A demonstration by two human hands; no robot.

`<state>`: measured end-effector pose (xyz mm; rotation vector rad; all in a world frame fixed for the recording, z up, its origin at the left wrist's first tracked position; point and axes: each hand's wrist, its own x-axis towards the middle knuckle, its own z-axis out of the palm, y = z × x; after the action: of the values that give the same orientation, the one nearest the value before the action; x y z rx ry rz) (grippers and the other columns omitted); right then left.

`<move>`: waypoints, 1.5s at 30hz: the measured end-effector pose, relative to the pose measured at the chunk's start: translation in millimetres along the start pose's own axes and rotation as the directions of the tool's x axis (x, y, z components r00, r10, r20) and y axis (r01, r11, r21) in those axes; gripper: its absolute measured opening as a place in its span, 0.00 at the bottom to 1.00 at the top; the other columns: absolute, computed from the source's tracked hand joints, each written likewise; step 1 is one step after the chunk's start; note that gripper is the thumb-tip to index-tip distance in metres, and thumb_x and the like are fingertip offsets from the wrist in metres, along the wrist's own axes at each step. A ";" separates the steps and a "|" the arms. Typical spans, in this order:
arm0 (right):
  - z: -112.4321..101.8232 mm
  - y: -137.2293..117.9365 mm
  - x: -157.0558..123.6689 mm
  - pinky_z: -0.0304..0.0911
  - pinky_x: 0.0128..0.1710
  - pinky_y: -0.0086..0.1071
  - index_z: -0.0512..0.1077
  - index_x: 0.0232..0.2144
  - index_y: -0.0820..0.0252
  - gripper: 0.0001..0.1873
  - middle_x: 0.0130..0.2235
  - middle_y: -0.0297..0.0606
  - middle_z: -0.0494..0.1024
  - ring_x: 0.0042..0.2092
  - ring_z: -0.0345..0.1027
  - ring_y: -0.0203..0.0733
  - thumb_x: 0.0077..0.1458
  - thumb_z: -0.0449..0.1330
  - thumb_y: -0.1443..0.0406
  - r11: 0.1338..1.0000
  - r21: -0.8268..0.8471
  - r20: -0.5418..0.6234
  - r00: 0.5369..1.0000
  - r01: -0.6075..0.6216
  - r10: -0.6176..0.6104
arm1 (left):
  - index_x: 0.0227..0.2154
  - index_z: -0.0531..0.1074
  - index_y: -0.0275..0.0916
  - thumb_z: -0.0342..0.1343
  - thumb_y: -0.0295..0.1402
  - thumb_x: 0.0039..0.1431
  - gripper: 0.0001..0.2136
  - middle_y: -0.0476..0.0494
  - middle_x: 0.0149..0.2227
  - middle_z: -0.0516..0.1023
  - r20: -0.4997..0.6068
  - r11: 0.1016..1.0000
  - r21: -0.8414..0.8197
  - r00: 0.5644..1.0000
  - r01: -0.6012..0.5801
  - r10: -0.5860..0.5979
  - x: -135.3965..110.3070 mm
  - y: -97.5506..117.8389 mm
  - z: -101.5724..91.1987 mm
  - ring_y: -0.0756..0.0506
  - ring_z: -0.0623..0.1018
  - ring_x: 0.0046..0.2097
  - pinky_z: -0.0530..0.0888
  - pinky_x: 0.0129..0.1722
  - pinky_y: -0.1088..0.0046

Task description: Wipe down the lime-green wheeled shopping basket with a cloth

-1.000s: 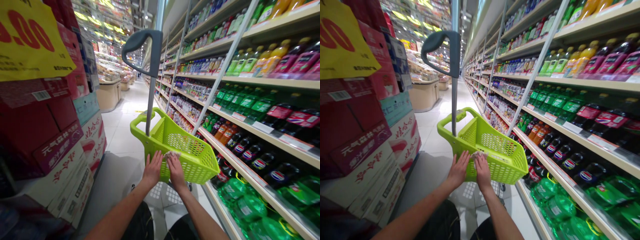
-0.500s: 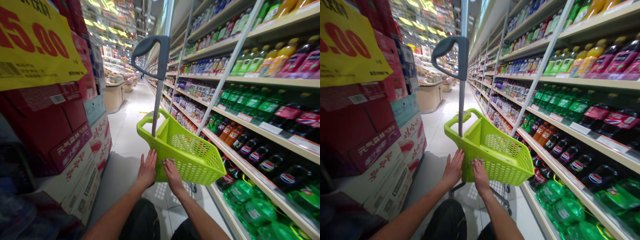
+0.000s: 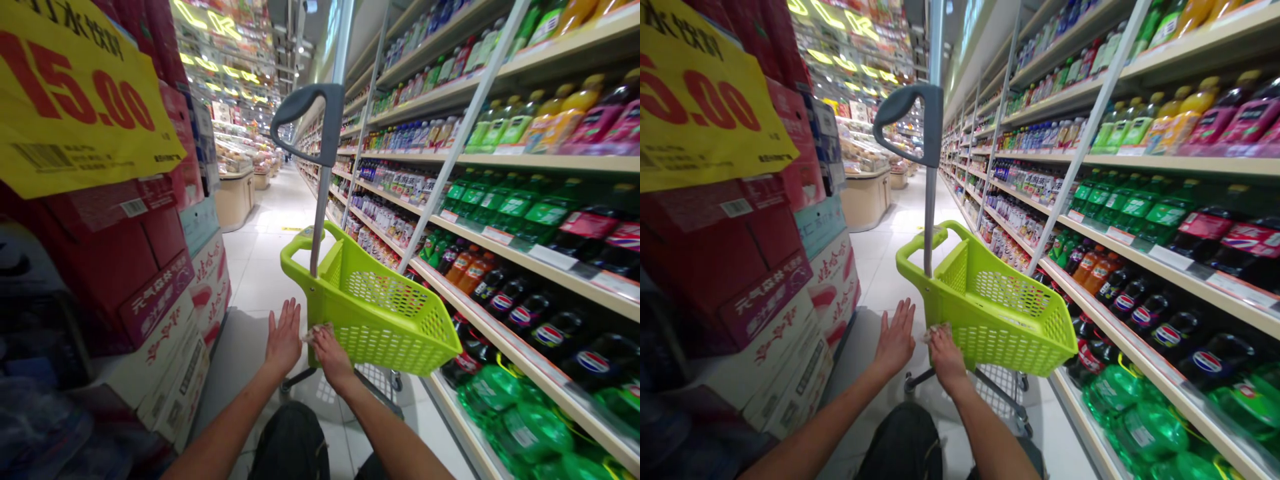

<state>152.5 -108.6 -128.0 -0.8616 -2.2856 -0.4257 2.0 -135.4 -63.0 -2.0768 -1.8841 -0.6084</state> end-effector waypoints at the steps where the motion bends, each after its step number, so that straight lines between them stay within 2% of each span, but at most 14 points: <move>1: 0.4 -1.5 -5.5 0.63 0.49 0.39 0.71 0.41 0.64 0.16 0.46 0.46 0.73 0.55 0.59 0.44 0.54 0.48 0.75 1.000 0.010 0.007 1.000 -0.011 0.011 | 0.56 0.53 0.28 0.43 0.23 0.43 0.32 0.37 0.61 0.49 0.005 1.000 -0.001 1.000 0.005 -0.005 -0.4 -1.1 -0.5 0.41 0.50 0.62 0.49 0.58 0.51; 8: -53.7 19.0 47.4 0.48 0.59 0.44 0.62 0.52 0.60 0.22 0.57 0.40 0.61 0.62 0.38 0.42 0.56 0.45 0.72 0.989 0.099 -0.243 0.961 -0.114 0.135 | 0.57 0.52 0.28 0.44 0.24 0.43 0.32 0.37 0.61 0.49 -0.017 1.000 -0.002 1.000 -0.025 0.025 9.8 6.0 -2.9 0.41 0.49 0.62 0.49 0.58 0.51; 10: -57.1 30.9 35.3 0.48 0.58 0.45 0.62 0.52 0.61 0.22 0.56 0.42 0.61 0.62 0.38 0.42 0.56 0.45 0.74 0.983 0.069 -0.234 0.955 -0.169 0.180 | 0.57 0.52 0.29 0.44 0.24 0.43 0.32 0.38 0.61 0.49 -0.033 0.998 0.002 0.997 -0.066 0.066 11.4 13.2 -1.9 0.41 0.49 0.62 0.48 0.59 0.52; 15: -45.1 44.8 -40.6 0.57 0.53 0.44 0.67 0.48 0.62 0.22 0.51 0.46 0.69 0.60 0.46 0.42 0.52 0.47 0.77 0.981 0.013 -0.071 0.979 -0.193 0.193 | 0.56 0.53 0.29 0.43 0.25 0.45 0.31 0.38 0.61 0.51 -0.027 0.987 -0.012 0.986 -0.163 0.163 9.3 39.7 4.7 0.42 0.50 0.62 0.47 0.59 0.53; 17: -50.7 45.4 -43.8 0.57 0.54 0.43 0.65 0.49 0.62 0.24 0.52 0.46 0.67 0.61 0.45 0.42 0.50 0.47 0.79 0.972 0.025 -0.063 0.970 -0.233 0.235 | 0.56 0.54 0.30 0.43 0.25 0.45 0.30 0.38 0.61 0.52 -0.031 0.984 -0.026 0.984 -0.178 0.177 10.1 49.4 6.1 0.42 0.51 0.62 0.48 0.59 0.53; 20: -71.3 46.0 -4.8 0.52 0.57 0.43 0.61 0.53 0.60 0.27 0.56 0.42 0.61 0.62 0.40 0.41 0.51 0.45 0.78 0.957 0.080 -0.136 0.948 -0.278 0.286 | 0.55 0.55 0.30 0.43 0.25 0.45 0.29 0.37 0.60 0.53 -0.075 0.987 -0.053 0.986 -0.152 0.148 18.4 52.5 1.7 0.42 0.52 0.62 0.47 0.59 0.54; 23: -87.0 42.2 54.6 0.48 0.59 0.43 0.61 0.53 0.60 0.24 0.58 0.42 0.59 0.62 0.37 0.40 0.54 0.45 0.75 0.956 0.129 -0.230 0.930 -0.264 0.288 | 0.55 0.55 0.28 0.42 0.26 0.48 0.28 0.35 0.60 0.53 -0.174 0.995 -0.067 0.983 -0.075 0.063 38.3 36.8 -12.5 0.42 0.51 0.62 0.46 0.59 0.53; 26: -83.6 28.5 101.8 0.46 0.59 0.41 0.64 0.50 0.65 0.22 0.57 0.46 0.60 0.62 0.40 0.41 0.54 0.45 0.74 0.967 0.141 -0.222 0.944 -0.215 0.242 | 0.56 0.52 0.26 0.43 0.28 0.49 0.28 0.33 0.61 0.50 -0.254 0.999 -0.046 0.967 0.004 -0.015 65.4 11.2 -33.2 0.40 0.49 0.62 0.45 0.58 0.50; 29: -69.0 16.0 121.4 0.47 0.59 0.40 0.64 0.50 0.67 0.24 0.56 0.47 0.61 0.61 0.42 0.40 0.51 0.44 0.77 0.977 0.130 -0.164 0.968 -0.167 0.188 | 0.55 0.55 0.30 0.43 0.28 0.48 0.27 0.35 0.60 0.53 -0.219 0.999 0.007 0.975 -0.032 0.032 86.4 -7.7 -51.0 0.39 0.49 0.62 0.43 0.57 0.45; 31: -62.2 19.3 113.7 0.48 0.58 0.41 0.64 0.50 0.66 0.25 0.57 0.46 0.60 0.61 0.44 0.40 0.50 0.44 0.78 0.977 0.110 -0.146 0.970 -0.181 0.196 | 0.54 0.58 0.33 0.43 0.26 0.47 0.27 0.37 0.59 0.57 -0.165 0.995 0.039 0.981 -0.093 0.098 91.4 -12.0 -56.6 0.39 0.50 0.62 0.41 0.57 0.45; 34: -64.0 44.7 71.2 0.51 0.56 0.42 0.65 0.50 0.65 0.27 0.55 0.46 0.63 0.59 0.49 0.42 0.47 0.44 0.79 0.958 0.062 -0.130 0.949 -0.281 0.287 | 0.54 0.58 0.33 0.43 0.26 0.46 0.28 0.37 0.59 0.57 -0.146 0.992 0.056 0.982 -0.110 0.117 86.9 -7.0 -55.0 0.39 0.49 0.62 0.41 0.57 0.44; 38: -74.4 73.7 13.9 0.51 0.56 0.45 0.65 0.50 0.61 0.29 0.56 0.44 0.63 0.59 0.50 0.43 0.46 0.43 0.80 0.885 0.019 -0.217 0.862 -0.465 0.458 | 0.56 0.53 0.29 0.43 0.28 0.46 0.30 0.34 0.61 0.51 -0.185 0.995 0.018 0.978 -0.093 0.095 75.2 10.4 -44.2 0.38 0.44 0.63 0.43 0.57 0.45; 40: -71.8 68.1 14.9 0.49 0.56 0.47 0.64 0.50 0.61 0.29 0.56 0.44 0.62 0.60 0.49 0.43 0.47 0.43 0.80 0.880 0.030 -0.266 0.845 -0.475 0.465 | 0.56 0.52 0.26 0.43 0.28 0.46 0.31 0.32 0.61 0.49 -0.194 0.998 -0.010 0.979 -0.065 0.062 72.3 18.4 -40.0 0.37 0.43 0.63 0.43 0.57 0.46; 45: -57.0 38.8 56.5 0.48 0.57 0.46 0.65 0.50 0.66 0.25 0.56 0.47 0.62 0.61 0.43 0.45 0.50 0.43 0.78 0.917 0.047 -0.205 0.895 -0.396 0.397 | 0.57 0.51 0.28 0.44 0.28 0.46 0.31 0.34 0.61 0.49 -0.205 0.997 -0.027 0.977 -0.067 0.060 70.7 20.2 -39.7 0.38 0.45 0.63 0.41 0.58 0.47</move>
<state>172.7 -82.2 -45.3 -1.1903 -1.8547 -0.3092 21.6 -94.4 7.2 -2.0010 -1.6988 -0.8093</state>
